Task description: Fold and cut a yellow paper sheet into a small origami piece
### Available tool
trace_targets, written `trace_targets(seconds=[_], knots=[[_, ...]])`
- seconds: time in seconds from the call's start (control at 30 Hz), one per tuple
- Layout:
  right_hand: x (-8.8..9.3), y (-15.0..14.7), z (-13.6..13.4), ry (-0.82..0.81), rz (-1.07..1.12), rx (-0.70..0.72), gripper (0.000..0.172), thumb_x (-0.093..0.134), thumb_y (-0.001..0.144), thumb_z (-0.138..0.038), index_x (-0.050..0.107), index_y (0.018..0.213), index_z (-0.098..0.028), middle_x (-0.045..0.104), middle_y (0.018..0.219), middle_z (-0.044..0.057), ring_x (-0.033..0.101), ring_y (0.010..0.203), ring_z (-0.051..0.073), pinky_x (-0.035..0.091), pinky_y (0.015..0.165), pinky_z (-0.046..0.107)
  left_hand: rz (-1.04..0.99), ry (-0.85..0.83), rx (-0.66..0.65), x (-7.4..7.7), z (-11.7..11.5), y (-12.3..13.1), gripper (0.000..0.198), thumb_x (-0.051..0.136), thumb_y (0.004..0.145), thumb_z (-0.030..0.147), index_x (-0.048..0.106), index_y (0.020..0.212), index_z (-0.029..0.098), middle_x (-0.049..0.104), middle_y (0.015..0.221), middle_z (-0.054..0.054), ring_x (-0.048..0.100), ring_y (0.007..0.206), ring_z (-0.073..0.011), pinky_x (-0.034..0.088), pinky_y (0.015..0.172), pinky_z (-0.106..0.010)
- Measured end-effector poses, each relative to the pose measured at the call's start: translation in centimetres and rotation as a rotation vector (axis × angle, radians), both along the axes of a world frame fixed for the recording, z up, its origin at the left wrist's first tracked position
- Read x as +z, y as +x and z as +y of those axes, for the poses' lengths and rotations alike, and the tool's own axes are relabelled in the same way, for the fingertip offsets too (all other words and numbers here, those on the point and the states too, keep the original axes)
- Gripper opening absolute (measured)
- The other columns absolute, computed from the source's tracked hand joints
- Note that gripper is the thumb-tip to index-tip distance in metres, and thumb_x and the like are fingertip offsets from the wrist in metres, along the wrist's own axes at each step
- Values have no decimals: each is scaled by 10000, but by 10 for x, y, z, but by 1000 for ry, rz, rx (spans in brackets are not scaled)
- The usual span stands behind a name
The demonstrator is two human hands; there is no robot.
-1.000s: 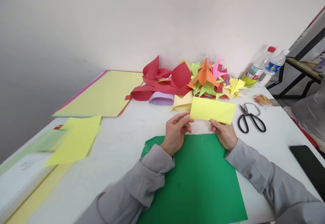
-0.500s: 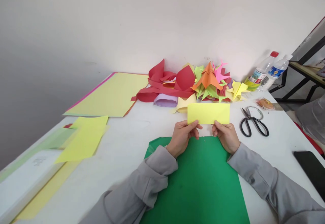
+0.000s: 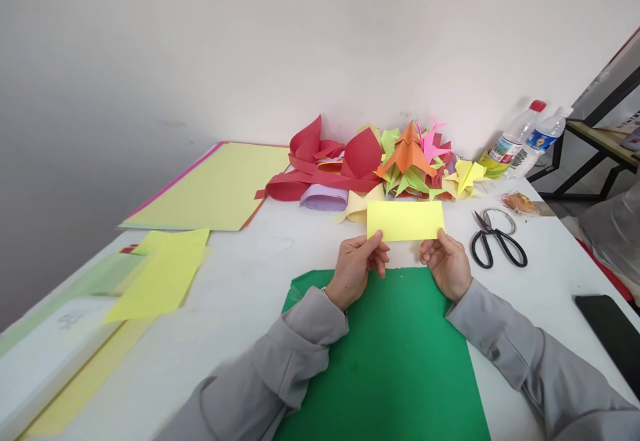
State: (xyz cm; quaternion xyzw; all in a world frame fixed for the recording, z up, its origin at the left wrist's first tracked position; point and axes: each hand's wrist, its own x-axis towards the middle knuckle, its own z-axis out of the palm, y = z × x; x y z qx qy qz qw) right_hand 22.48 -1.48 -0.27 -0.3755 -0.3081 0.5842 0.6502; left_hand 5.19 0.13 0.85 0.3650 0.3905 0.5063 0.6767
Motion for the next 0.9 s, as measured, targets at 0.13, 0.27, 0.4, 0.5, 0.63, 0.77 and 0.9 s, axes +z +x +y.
trace_targets(seconds=[0.13,0.27,0.4,0.5,0.63,0.77,0.9], knots=[[2,0,0,1,-17,29,352,671,769,-450,632,597,-145,631,563,26,486,441,100,399,438,245,-2,15,-3,2,-1,0,414,708,668,501,630,576,105,599,482,-13,495,310,-92,381,337,-219],[4,-1,-3,-22,-126,82,283,775,663,-372,647,550,-146,605,523,4,470,430,86,396,441,239,72,98,-81,0,-3,-1,374,703,696,458,655,601,99,623,518,-27,523,339,-98,400,368,-225],[7,0,-4,-17,-102,116,272,804,611,-392,661,572,-164,606,519,-7,475,430,85,409,451,241,144,173,-109,-3,-5,-1,342,696,717,425,667,607,103,637,542,-36,535,361,-100,407,396,-231],[8,2,-3,-48,5,127,324,811,576,-456,661,610,-171,631,552,-3,475,432,89,417,451,249,150,155,-52,-3,-5,-1,345,695,711,438,657,600,114,626,531,-25,527,358,-101,401,387,-233],[6,0,-3,-27,-88,146,252,839,571,-328,656,619,-162,597,523,-22,487,452,93,422,475,244,194,186,-44,-1,-5,-1,338,692,719,419,643,570,120,625,521,-27,525,366,-101,403,411,-237],[2,-4,-6,16,-236,105,229,799,637,-309,632,584,-161,567,490,-28,478,458,105,406,482,257,247,257,-71,3,-8,-1,277,718,701,366,651,566,134,590,441,-4,523,397,-108,441,495,-250],[1,-4,-8,58,-385,123,258,775,671,-329,623,541,-166,577,495,-20,502,487,119,409,522,269,327,267,-100,6,-13,3,219,748,658,318,651,580,138,593,451,1,528,435,-120,436,487,-245]])
